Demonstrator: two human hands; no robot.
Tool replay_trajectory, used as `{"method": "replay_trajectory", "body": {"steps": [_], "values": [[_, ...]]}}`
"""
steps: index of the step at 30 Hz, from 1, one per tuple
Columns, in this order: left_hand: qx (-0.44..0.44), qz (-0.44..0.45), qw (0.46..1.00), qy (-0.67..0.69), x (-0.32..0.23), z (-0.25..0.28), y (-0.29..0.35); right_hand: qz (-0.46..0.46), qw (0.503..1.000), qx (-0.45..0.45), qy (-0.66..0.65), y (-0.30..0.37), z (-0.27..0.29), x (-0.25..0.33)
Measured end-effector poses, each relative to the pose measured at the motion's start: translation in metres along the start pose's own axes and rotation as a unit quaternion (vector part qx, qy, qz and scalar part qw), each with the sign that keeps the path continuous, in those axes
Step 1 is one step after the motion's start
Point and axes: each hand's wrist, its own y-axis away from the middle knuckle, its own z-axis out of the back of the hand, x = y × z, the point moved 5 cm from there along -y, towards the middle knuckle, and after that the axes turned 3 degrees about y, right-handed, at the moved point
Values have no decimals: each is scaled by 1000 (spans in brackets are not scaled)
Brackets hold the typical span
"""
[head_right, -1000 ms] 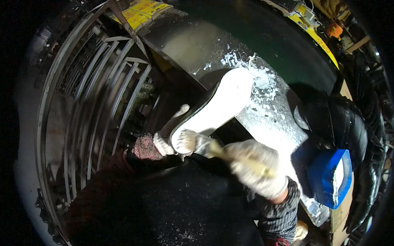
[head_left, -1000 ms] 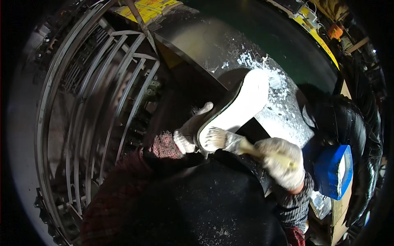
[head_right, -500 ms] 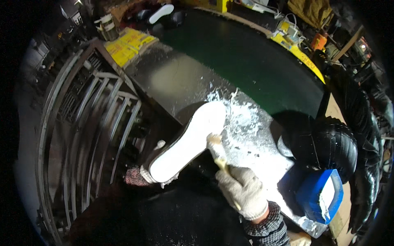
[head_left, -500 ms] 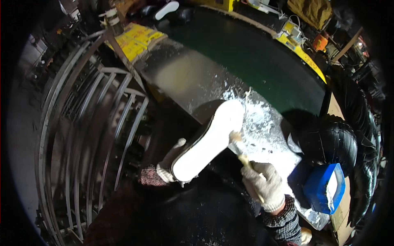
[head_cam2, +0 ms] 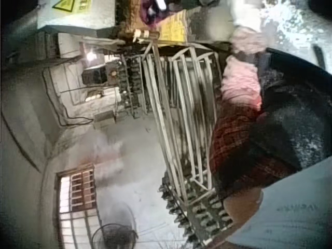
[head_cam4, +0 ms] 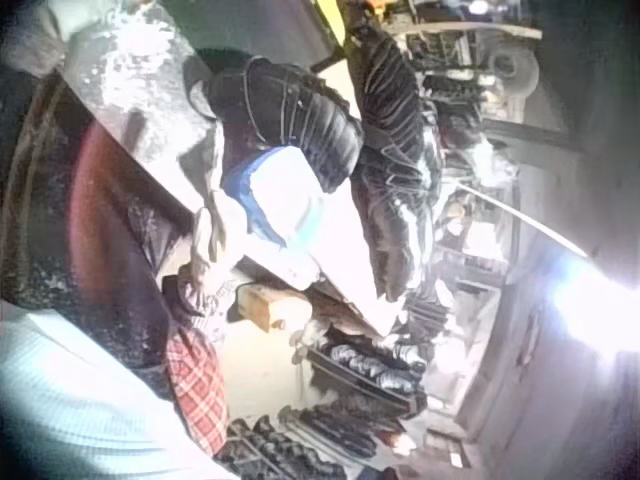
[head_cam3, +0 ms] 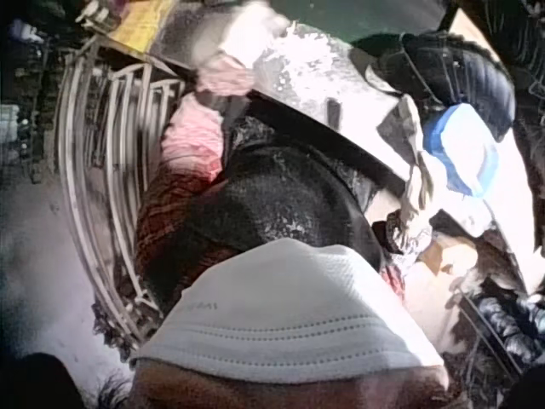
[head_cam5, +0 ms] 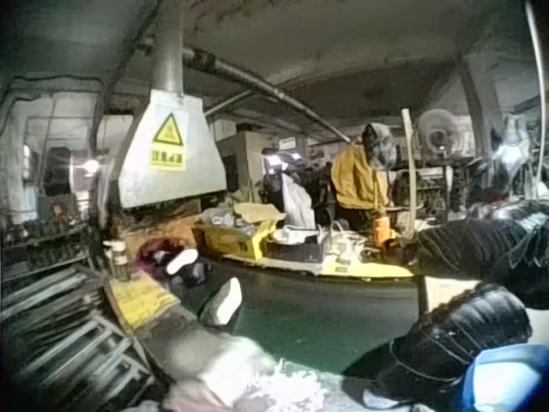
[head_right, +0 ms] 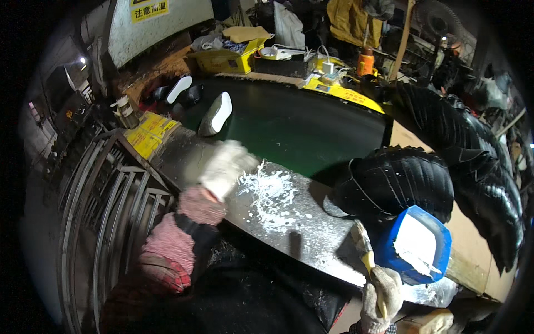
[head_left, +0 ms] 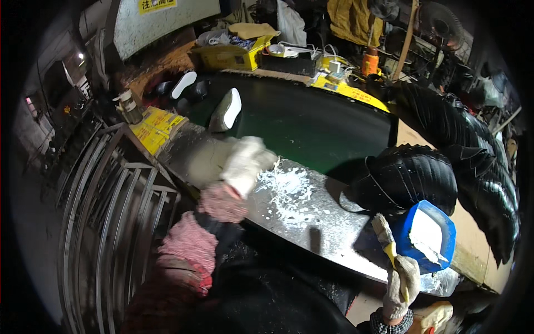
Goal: The person applies adhesive to the interior edges of boot uppers and the soles of shoe lasts using a brush. After coating each item, they place it onto a moving conveyor belt or a metal storage rack.
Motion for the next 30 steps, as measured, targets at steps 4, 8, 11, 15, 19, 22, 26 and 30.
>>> {"method": "replay_trajectory", "body": {"steps": [4, 8, 11, 15, 19, 22, 26, 30], "values": [[-86, 334, 938, 36, 87, -150, -18, -15, 1000, -1, 1, 10, 25, 2], [-162, 491, 842, 153, 136, -188, -10, -1, 998, 66, -7, 37, 49, -26], [-199, 469, 845, 160, 120, -195, -9, -91, 979, -154, -102, 48, 72, -21], [-251, 444, 836, 201, 96, -195, -7, -85, 972, -217, -8, 26, 107, -6], [-67, 208, 975, 40, -44, -191, -7, -32, 974, -195, 114, -21, 138, -3], [122, 119, 916, -365, -99, -168, -1, -113, 977, -141, 115, -49, 127, -15], [325, 151, 635, -684, -106, -164, 17, -91, 973, -34, 212, -54, 117, -53], [202, 178, 724, -635, -100, -119, 30, -34, 968, -182, 168, -39, 116, -6]]}}
